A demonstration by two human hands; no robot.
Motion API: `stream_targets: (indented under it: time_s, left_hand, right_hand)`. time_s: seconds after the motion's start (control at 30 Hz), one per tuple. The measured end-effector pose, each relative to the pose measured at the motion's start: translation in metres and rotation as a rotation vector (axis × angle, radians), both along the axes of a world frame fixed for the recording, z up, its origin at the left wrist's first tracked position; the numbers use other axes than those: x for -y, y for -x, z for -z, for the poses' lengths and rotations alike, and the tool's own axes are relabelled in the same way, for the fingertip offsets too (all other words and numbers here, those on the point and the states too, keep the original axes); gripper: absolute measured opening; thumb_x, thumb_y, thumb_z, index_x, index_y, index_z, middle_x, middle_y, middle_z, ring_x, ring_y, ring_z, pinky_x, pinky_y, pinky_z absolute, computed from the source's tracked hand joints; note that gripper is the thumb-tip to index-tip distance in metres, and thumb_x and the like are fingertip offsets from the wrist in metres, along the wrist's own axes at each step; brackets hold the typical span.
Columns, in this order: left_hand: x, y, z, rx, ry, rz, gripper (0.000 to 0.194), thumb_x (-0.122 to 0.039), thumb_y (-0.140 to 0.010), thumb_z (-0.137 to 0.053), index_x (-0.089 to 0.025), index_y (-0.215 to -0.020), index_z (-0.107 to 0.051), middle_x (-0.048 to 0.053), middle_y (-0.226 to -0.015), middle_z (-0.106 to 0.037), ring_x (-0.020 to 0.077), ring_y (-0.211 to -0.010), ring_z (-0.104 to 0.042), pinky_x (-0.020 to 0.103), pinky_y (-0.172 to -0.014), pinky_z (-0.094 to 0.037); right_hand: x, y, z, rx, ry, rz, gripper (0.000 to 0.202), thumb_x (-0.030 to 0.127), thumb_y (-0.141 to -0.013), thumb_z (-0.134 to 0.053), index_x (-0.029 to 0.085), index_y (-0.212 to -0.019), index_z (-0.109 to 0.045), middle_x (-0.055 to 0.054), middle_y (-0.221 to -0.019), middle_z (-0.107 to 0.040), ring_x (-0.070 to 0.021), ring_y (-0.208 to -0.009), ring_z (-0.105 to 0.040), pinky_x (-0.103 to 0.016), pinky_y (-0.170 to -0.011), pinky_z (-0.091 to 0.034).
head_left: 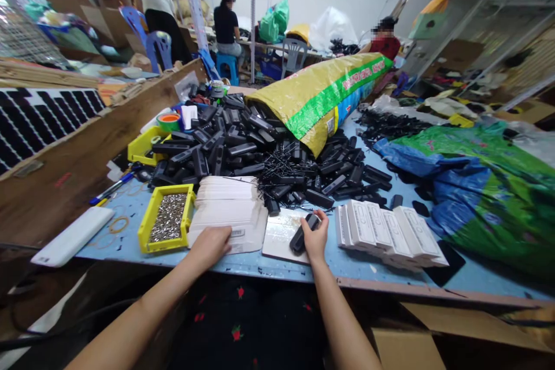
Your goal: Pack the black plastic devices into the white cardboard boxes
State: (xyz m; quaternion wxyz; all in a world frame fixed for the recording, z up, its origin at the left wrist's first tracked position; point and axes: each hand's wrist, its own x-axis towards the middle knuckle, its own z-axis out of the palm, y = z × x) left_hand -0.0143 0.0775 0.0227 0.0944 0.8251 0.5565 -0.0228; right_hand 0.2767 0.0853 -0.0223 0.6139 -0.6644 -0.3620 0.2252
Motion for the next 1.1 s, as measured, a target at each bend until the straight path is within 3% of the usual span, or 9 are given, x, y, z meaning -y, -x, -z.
stream_targets:
  time_s: [0.1,0.23,0.4,0.53,0.63,0.83,0.9,0.97,1.1]
  left_hand:
    - [0.002,-0.001,-0.01,-0.031,-0.033,0.0,0.035,-0.017,-0.068,-0.062,-0.014,-0.103,-0.055,0.013,-0.106,-0.057,0.0291,-0.097,-0.053,0.039,-0.082,-0.04]
    - [0.009,0.004,-0.009,0.056,-0.043,-0.066,0.048,-0.01,-0.064,-0.059,-0.012,-0.111,-0.052,0.015,-0.114,-0.054,0.031,-0.108,-0.047,0.043,-0.091,-0.035]
    - [0.005,0.011,-0.031,0.311,0.224,-0.041,0.012,-0.015,-0.064,-0.061,-0.018,-0.076,-0.061,0.006,-0.079,-0.064,0.0252,-0.082,-0.059,0.035,-0.08,-0.043]
    - [0.015,-0.006,-0.05,0.768,0.517,0.011,0.023,-0.034,-0.078,-0.055,-0.021,-0.093,-0.066,0.005,-0.094,-0.068,0.0235,-0.092,-0.06,0.031,-0.082,-0.046]
    - [0.028,-0.024,-0.041,1.01,0.615,-0.041,0.032,-0.034,-0.074,-0.06,-0.019,-0.103,-0.062,0.008,-0.104,-0.065,0.0255,-0.106,-0.055,0.034,-0.092,-0.043]
    - [0.035,-0.02,-0.009,1.024,0.562,-0.063,0.087,-0.034,-0.062,-0.074,-0.02,-0.133,-0.026,0.008,-0.107,-0.062,0.023,-0.096,-0.06,0.036,-0.088,-0.045]
    - [0.036,-0.012,-0.013,0.901,0.47,-0.076,0.094,-0.036,-0.063,-0.075,-0.02,-0.138,-0.02,0.008,-0.106,-0.064,0.0234,-0.094,-0.061,0.037,-0.089,-0.044]
    - [0.038,-0.009,-0.023,0.816,0.411,-0.004,0.082,-0.037,-0.072,-0.068,-0.024,-0.139,-0.023,0.009,-0.114,-0.062,0.0241,-0.101,-0.059,0.037,-0.094,-0.041]
    - [0.049,-0.022,-0.034,0.818,0.347,0.093,0.037,-0.031,-0.084,-0.051,-0.024,-0.12,-0.047,0.008,-0.121,-0.055,0.023,-0.111,-0.053,0.035,-0.097,-0.039]
  right_hand:
    - [0.004,0.001,0.0,0.306,-0.054,-0.051,0.05,0.035,-0.073,-0.062,0.015,-0.116,-0.047,-0.015,-0.125,-0.045,-0.0255,-0.12,-0.04,-0.044,-0.105,-0.029]
    - [0.011,0.004,0.002,0.391,-0.097,-0.071,0.032,0.031,-0.079,-0.055,0.016,-0.107,-0.051,-0.014,-0.117,-0.048,-0.0246,-0.115,-0.044,-0.046,-0.103,-0.031]
    - [0.028,0.019,-0.015,0.391,-0.26,0.011,0.017,0.025,-0.081,-0.055,0.019,-0.096,-0.055,-0.01,-0.103,-0.053,-0.0239,-0.105,-0.049,-0.046,-0.097,-0.036]
    - [0.045,0.057,-0.055,0.519,-0.363,-0.49,0.028,0.024,-0.082,-0.058,0.024,-0.111,-0.058,-0.008,-0.103,-0.056,-0.0231,-0.099,-0.053,-0.04,-0.089,-0.043]
    - [0.049,0.079,-0.072,0.718,-0.363,-0.623,0.046,0.03,-0.08,-0.063,0.024,-0.125,-0.053,-0.011,-0.121,-0.048,-0.0267,-0.114,-0.044,-0.044,-0.098,-0.036]
    - [0.059,0.072,-0.067,0.784,-0.19,-0.914,0.011,0.029,-0.078,-0.067,0.02,-0.081,-0.062,-0.007,-0.108,-0.052,-0.0226,-0.105,-0.045,-0.039,-0.093,-0.038]
    - [0.063,0.068,-0.061,0.728,-0.125,-0.954,0.009,0.028,-0.08,-0.066,0.02,-0.079,-0.061,-0.006,-0.109,-0.053,-0.0222,-0.106,-0.045,-0.038,-0.093,-0.038]
    - [0.064,0.067,-0.055,0.53,-0.083,-0.902,0.014,0.032,-0.081,-0.064,0.019,-0.076,-0.061,-0.007,-0.106,-0.053,-0.0218,-0.105,-0.046,-0.038,-0.094,-0.038]
    - [0.059,0.076,-0.044,-0.225,0.011,-0.82,0.033,0.051,-0.086,-0.051,0.022,-0.096,-0.062,-0.004,-0.09,-0.056,-0.0153,-0.079,-0.056,-0.028,-0.071,-0.048]
